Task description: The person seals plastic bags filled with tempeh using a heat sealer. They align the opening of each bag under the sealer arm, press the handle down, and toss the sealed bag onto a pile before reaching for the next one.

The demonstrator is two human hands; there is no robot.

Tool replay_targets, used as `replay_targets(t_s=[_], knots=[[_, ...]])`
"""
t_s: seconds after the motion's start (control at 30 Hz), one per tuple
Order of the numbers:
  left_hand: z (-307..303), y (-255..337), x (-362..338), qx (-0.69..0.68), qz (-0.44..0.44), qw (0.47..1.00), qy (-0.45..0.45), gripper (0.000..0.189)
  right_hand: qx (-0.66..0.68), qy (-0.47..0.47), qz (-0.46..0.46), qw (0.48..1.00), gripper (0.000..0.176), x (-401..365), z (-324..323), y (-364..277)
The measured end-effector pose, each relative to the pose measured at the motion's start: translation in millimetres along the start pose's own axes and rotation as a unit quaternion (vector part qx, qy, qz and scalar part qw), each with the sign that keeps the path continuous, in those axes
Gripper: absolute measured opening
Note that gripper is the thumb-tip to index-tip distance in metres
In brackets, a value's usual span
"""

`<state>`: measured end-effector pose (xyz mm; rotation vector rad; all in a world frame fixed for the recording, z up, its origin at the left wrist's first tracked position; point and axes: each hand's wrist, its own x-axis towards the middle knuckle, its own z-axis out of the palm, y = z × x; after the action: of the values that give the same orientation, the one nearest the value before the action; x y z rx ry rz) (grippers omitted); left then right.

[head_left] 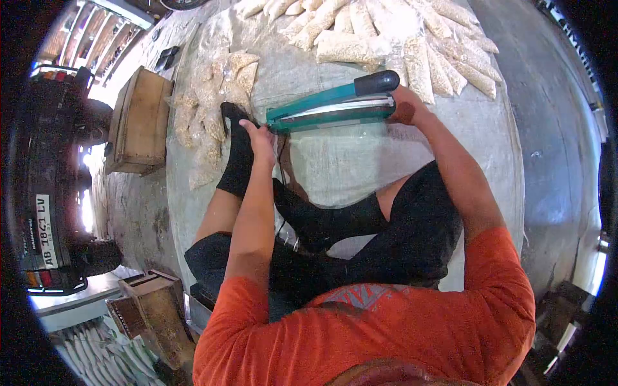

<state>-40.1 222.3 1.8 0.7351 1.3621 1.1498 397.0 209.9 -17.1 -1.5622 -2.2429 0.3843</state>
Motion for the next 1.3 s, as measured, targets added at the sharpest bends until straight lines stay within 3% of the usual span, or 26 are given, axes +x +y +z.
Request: replay_targets(t_s=[0.17, 0.23, 0.33, 0.43, 0.47, 0.5, 0.57, 0.6, 0.63, 0.7, 0.73, 0.77, 0.8, 0.83, 0.9, 0.97, 1.0, 1.03, 1.1, 1.13, 1.17, 1.2, 1.23, 1.3], knots=[[18.5, -0.4, 19.2, 0.026, -0.022, 0.999, 0.000, 0.089, 0.104, 0.078, -0.009, 0.991, 0.081, -10.1, 30.0, 51.5], [21.5, -4.3, 22.8, 0.009, -0.019, 0.999, 0.032, 0.085, 0.232, 0.080, -0.007, 0.969, 0.081, -12.8, 31.2, 49.7], [16.6, -10.0, 22.3, 0.016, -0.002, 0.999, 0.030, 0.082, 0.159, 0.061, 0.054, 0.984, 0.079, -13.1, 29.6, 39.2], [14.1, -11.9, 21.6, 0.029, 0.002, 0.999, 0.032, 0.077, 0.133, 0.082, 0.018, 0.988, 0.077, -15.8, 23.9, 28.9], [8.5, -10.9, 18.8, 0.013, -0.027, 1.000, 0.002, 0.083, 0.240, 0.086, 0.037, 0.966, 0.078, -17.0, 24.4, 22.7], [3.5, -10.9, 18.5, 0.011, -0.020, 1.000, 0.004, 0.083, 0.240, 0.088, 0.030, 0.966, 0.078, -16.3, 32.6, 27.7], [-3.8, -4.0, 13.5, 0.111, -0.064, 0.991, 0.021, 0.086, 0.508, 0.075, 0.034, 0.857, 0.078, -13.2, 48.4, 37.1], [-9.7, 4.1, 6.6, 0.183, -0.087, 0.979, 0.011, 0.081, 0.337, 0.064, 0.066, 0.937, 0.074, -17.0, 28.6, 20.3], [-12.4, 23.2, -12.5, 0.180, -0.081, 0.980, 0.016, 0.081, 0.338, 0.064, 0.057, 0.937, 0.074, -18.5, 25.6, 13.6], [-16.9, 70.9, -61.5, 0.328, -0.086, 0.935, -0.101, 0.066, 0.309, 0.079, 0.069, 0.945, 0.077, -24.0, 19.9, 13.4], [-44.1, 78.7, -62.5, 0.350, -0.066, 0.922, -0.152, 0.062, 0.327, 0.005, 0.102, 0.939, 0.085, -23.9, 15.9, 21.0], [-57.7, 101.2, -83.7, 0.388, -0.058, 0.905, -0.164, 0.061, 0.326, 0.006, 0.096, 0.941, 0.085, -29.6, 10.4, 28.2], [-68.7, 126.5, -110.5, 0.426, -0.051, 0.886, -0.177, 0.064, 0.233, 0.000, 0.113, 0.966, 0.081, -36.7, 4.2, 34.8], [-88.7, 142.7, -126.8, 0.414, -0.041, 0.893, -0.173, 0.064, 0.137, -0.005, 0.129, 0.982, 0.077, -42.0, -1.9, 33.9], [-128.0, 177.1, -171.2, 0.398, -0.011, 0.904, -0.153, 0.065, 0.120, -0.007, 0.192, 0.974, 0.067, -81.1, -55.2, 4.3], [-169.9, 204.5, -218.6, 0.345, 0.035, 0.931, -0.116, 0.066, 0.184, 0.053, 0.230, 0.954, 0.066, -126.8, -82.1, -1.7], [-193.3, 209.4, -237.1, 0.294, 0.060, 0.949, -0.097, 0.066, 0.171, 0.139, 0.240, 0.945, 0.060, -153.4, -82.1, -6.6], [-212.3, 207.8, -252.7, 0.215, 0.074, 0.973, -0.033, 0.064, 0.156, 0.226, 0.249, 0.929, 0.055, -182.3, -81.9, -7.9], [-250.5, 185.4, -276.2, 0.110, 0.127, 0.981, 0.096, 0.060, 0.217, 0.250, 0.352, 0.875, 0.042, -250.4, -61.8, 28.5], [-277.8, 157.7, -278.6, 0.086, 0.163, 0.969, 0.162, 0.058, 0.188, 0.263, 0.412, 0.852, 0.039, -276.6, -57.6, 9.1], [-332.8, 113.3, -261.7, 0.081, 0.124, 0.975, 0.168, 0.057, 0.158, 0.274, 0.471, 0.823, 0.037, -305.7, -51.2, -9.5], [-372.8, 75.4, -255.7, 0.076, 0.084, 0.978, 0.173, 0.055, 0.168, 0.332, 0.419, 0.828, 0.038, -336.6, -30.9, -18.1], [-356.9, 44.9, -278.6, 0.325, 0.103, 0.923, 0.176, 0.053, 0.178, 0.387, 0.364, 0.828, 0.038, -363.1, 5.2, -20.1], [-327.8, -26.5, -314.9, 0.475, 0.033, 0.857, 0.197, 0.053, 0.275, 0.414, 0.352, 0.793, 0.036, -407.8, 62.4, -10.5]])
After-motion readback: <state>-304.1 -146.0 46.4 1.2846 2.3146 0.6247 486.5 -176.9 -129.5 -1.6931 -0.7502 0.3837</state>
